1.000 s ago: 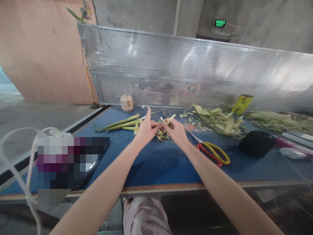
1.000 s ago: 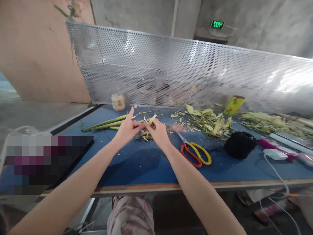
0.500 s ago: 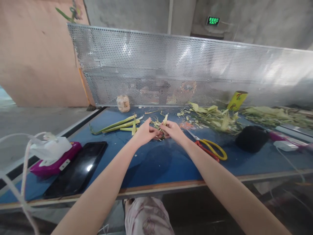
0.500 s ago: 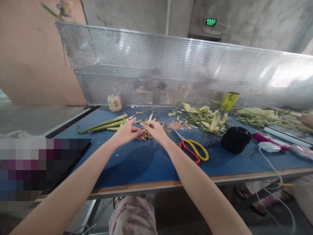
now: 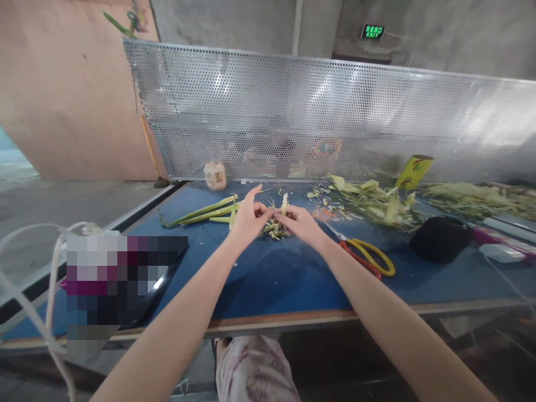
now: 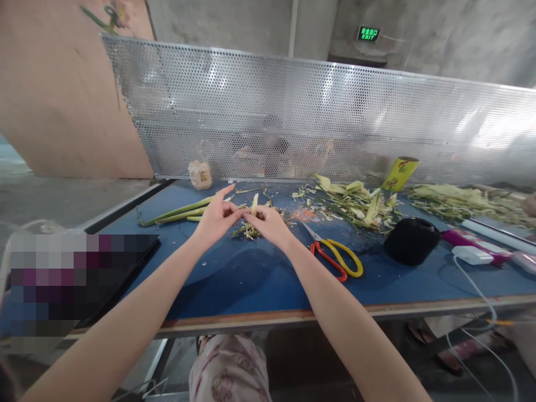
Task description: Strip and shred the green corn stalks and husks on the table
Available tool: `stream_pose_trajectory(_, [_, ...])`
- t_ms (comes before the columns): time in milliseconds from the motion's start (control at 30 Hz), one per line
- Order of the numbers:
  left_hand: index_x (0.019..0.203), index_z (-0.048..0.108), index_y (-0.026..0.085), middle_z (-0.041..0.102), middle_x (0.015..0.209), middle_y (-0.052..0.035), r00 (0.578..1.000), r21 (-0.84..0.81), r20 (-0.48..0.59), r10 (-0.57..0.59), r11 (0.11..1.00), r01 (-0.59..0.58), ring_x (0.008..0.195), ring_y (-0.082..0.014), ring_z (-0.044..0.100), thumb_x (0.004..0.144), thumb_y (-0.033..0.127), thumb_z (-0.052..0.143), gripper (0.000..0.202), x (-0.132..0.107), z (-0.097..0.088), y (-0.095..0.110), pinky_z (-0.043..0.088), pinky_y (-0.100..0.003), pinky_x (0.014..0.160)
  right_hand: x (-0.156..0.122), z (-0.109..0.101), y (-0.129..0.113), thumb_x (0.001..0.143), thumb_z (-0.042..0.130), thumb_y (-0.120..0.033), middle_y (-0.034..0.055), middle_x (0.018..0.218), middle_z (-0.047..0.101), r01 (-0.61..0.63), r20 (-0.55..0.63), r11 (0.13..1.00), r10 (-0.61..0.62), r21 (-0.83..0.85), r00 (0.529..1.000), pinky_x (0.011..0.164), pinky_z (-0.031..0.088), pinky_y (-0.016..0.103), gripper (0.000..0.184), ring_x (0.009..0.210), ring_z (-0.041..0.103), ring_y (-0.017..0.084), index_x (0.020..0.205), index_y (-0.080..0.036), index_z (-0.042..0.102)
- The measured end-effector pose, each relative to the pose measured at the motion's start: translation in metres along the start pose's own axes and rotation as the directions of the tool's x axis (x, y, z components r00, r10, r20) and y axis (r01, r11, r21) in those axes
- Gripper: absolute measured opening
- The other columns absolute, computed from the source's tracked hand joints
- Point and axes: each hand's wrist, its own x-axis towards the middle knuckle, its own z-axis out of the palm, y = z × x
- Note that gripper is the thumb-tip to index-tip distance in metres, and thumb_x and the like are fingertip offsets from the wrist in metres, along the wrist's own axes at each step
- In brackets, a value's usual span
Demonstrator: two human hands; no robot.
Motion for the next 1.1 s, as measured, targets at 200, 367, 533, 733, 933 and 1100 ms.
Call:
stream_pose_trajectory(200, [0.126, 0.025, 0.009, 0.051, 0.052, 0.0065, 0.999, -0.177, -0.026, -0.027, 0.984, 0.022, 0.044, -0.0072, 0.048, 0.068, 0.015, 0.058, 0.067, 0.002, -0.001, 0.005, 0.040, -0.022, 0.051, 0.001, 0.000, -0.002, 0.068, 0.055, -0.038, -0.0079, 0.044, 0.035, -0.065, -0.025, 0.990, 0.069, 0.126, 0.997, 0.038, 0.023, 0.019, 0.021, 0.038, 0.028, 0.004, 0.067, -0.017, 0.053])
stream_pose_trajectory(367, [0.125, 0.025, 0.007, 0.052, 0.049, 0.0083, 0.992, -0.258, -0.063, -0.112, 0.962, 0.092, 0.042, -0.0066, 0.049, 0.068, 0.013, 0.059, 0.067, 0.003, -0.003, 0.009, 0.041, -0.021, 0.052, 0.002, -0.002, 0.002, 0.068, 0.057, -0.037, -0.0072, 0.044, 0.040, -0.093, 0.021, 0.977, 0.091, 0.190, 0.996, 0.038, 0.024, 0.018, 0.022, 0.036, 0.028, 0.003, 0.065, -0.016, 0.053])
stream_pose_trajectory(533, [0.129, 0.021, 0.006, 0.062, 0.062, 0.0012, 0.968, -0.170, -0.033, -0.250, 0.955, 0.241, 0.047, -0.0065, 0.050, 0.068, 0.017, 0.061, 0.074, 0.005, -0.006, 0.003, 0.041, -0.021, 0.050, 0.002, -0.001, 0.001, 0.070, 0.054, -0.048, -0.0039, 0.047, 0.045, -0.286, 0.233, 0.892, 0.212, 0.351, 0.949, 0.037, 0.021, 0.017, 0.034, 0.037, 0.031, 0.004, 0.066, -0.015, 0.053])
stream_pose_trajectory(733, [0.135, 0.010, 0.010, 0.066, 0.081, -0.0067, 0.960, -0.296, 0.097, -0.264, 0.913, 0.281, 0.061, -0.0098, 0.056, 0.069, 0.021, 0.062, 0.084, 0.002, 0.001, 0.005, 0.044, -0.022, 0.054, 0.000, 0.005, -0.004, 0.073, 0.040, -0.062, -0.0006, 0.048, 0.048, -0.356, 0.265, 0.860, 0.270, 0.366, 0.926, 0.036, 0.021, 0.017, 0.050, 0.036, 0.034, 0.005, 0.062, -0.015, 0.050])
stream_pose_trajectory(933, [0.132, 0.021, 0.010, 0.067, 0.066, -0.0017, 0.957, -0.470, 0.117, -0.264, 0.835, 0.287, 0.060, -0.0108, 0.060, 0.063, 0.007, 0.063, 0.081, 0.001, 0.001, 0.006, 0.046, -0.023, 0.062, -0.003, 0.005, -0.004, 0.074, 0.048, -0.053, -0.0043, 0.044, 0.043, -0.279, 0.314, 0.930, 0.198, 0.239, 0.929, 0.037, 0.020, 0.017, 0.041, 0.035, 0.028, 0.002, 0.065, -0.014, 0.055])
stream_pose_trajectory(1100, [0.128, 0.028, 0.008, 0.065, 0.060, 0.0005, 0.962, -0.503, 0.043, -0.270, 0.826, 0.254, 0.052, -0.0093, 0.057, 0.060, 0.008, 0.066, 0.077, 0.002, 0.002, 0.006, 0.045, -0.023, 0.055, -0.003, 0.008, -0.004, 0.073, 0.053, -0.044, -0.0040, 0.046, 0.046, -0.290, 0.246, 0.928, 0.232, 0.235, 0.941, 0.036, 0.018, 0.017, 0.030, 0.035, 0.029, 0.002, 0.071, -0.015, 0.057])
